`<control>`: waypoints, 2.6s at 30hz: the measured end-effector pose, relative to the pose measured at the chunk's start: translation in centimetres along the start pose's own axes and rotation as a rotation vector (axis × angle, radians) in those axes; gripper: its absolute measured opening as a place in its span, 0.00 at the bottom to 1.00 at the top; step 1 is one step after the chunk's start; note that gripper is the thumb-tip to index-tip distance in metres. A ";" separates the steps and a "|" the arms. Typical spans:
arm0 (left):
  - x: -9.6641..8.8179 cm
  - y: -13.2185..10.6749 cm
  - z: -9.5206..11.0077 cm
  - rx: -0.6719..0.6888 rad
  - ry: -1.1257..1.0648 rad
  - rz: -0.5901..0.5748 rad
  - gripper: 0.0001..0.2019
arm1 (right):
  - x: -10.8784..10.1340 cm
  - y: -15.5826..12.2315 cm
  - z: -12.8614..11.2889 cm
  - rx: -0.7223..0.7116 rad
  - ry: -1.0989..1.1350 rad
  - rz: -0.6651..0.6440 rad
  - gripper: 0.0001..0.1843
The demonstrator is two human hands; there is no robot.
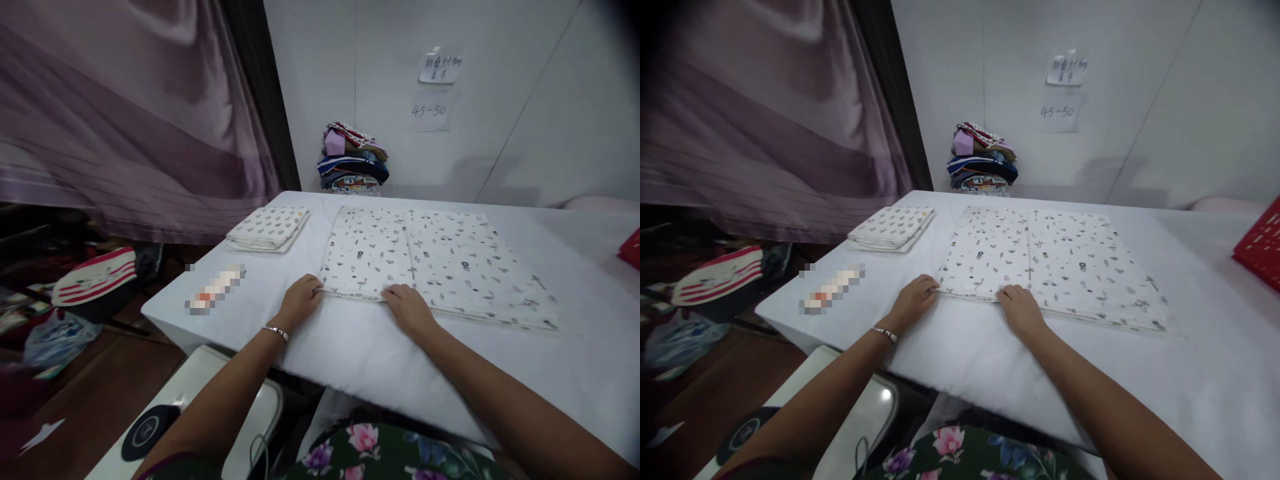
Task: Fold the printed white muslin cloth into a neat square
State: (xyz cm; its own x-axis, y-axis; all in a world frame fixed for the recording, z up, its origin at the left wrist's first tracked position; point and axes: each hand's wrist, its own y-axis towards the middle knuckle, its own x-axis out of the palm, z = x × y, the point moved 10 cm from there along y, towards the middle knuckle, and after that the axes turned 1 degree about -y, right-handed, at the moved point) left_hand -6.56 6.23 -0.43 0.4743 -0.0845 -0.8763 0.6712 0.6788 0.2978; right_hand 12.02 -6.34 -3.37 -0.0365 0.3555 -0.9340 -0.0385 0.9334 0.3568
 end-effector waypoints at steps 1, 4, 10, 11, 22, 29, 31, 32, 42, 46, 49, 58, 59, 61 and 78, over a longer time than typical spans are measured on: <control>0.0 0.1 0.0 -0.002 0.010 0.009 0.09 | 0.0 0.0 0.0 0.003 -0.004 0.000 0.15; 0.2 0.2 0.2 -0.012 0.050 0.019 0.09 | 0.1 0.0 0.0 0.004 -0.009 0.009 0.15; 0.3 0.5 0.3 -0.075 0.105 0.004 0.05 | 0.1 -0.1 0.0 -0.012 -0.002 0.042 0.15; 0.3 0.5 0.3 -0.088 0.110 0.001 0.05 | 0.1 -0.1 0.0 -0.014 -0.004 0.044 0.15; 0.7 0.7 -0.4 -0.177 0.142 -0.005 0.07 | 0.4 0.0 0.1 -0.004 -0.016 0.004 0.15; 1.3 0.9 0.4 -0.121 0.175 0.010 0.04 | 0.2 0.0 0.0 -0.004 -0.025 0.014 0.15; 1.3 0.9 0.7 -0.077 0.169 0.012 0.06 | 0.2 -0.1 0.0 -0.007 -0.022 0.015 0.15; 1.3 0.9 0.8 -0.057 0.164 0.010 0.08 | 0.2 -0.1 0.0 -0.009 -0.020 0.016 0.15; 0.7 0.4 0.6 0.063 -0.008 -0.049 0.14 | 0.1 0.0 0.0 -0.017 -0.009 0.013 0.15; 1.2 0.5 0.5 0.111 0.103 -0.085 0.13 | 0.2 -0.1 0.0 -0.021 0.000 0.012 0.15; 1.3 0.5 0.8 0.159 0.220 -0.105 0.12 | 0.2 0.0 0.0 -0.019 0.003 0.006 0.15; 1.1 0.3 3.2 0.347 0.353 -0.019 0.16 | 0.3 0.2 -0.1 0.002 -0.001 -0.060 0.15; 1.3 0.3 3.6 0.370 0.353 -0.012 0.15 | 0.4 0.3 -0.1 0.006 0.004 -0.064 0.15; 1.8 0.5 4.3 0.414 0.359 -0.018 0.13 | 0.4 0.4 -0.1 0.013 0.015 -0.071 0.14; 2.5 0.5 2.4 0.388 0.204 -0.081 0.13 | 0.4 0.8 -0.2 -0.005 -0.017 -0.035 0.10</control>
State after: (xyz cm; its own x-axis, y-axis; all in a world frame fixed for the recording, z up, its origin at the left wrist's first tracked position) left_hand -3.68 4.62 -1.55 0.3156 0.0458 -0.9478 0.8840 0.3489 0.3112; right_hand 11.75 -5.46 -3.44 -0.0185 0.3231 -0.9462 -0.0442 0.9451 0.3237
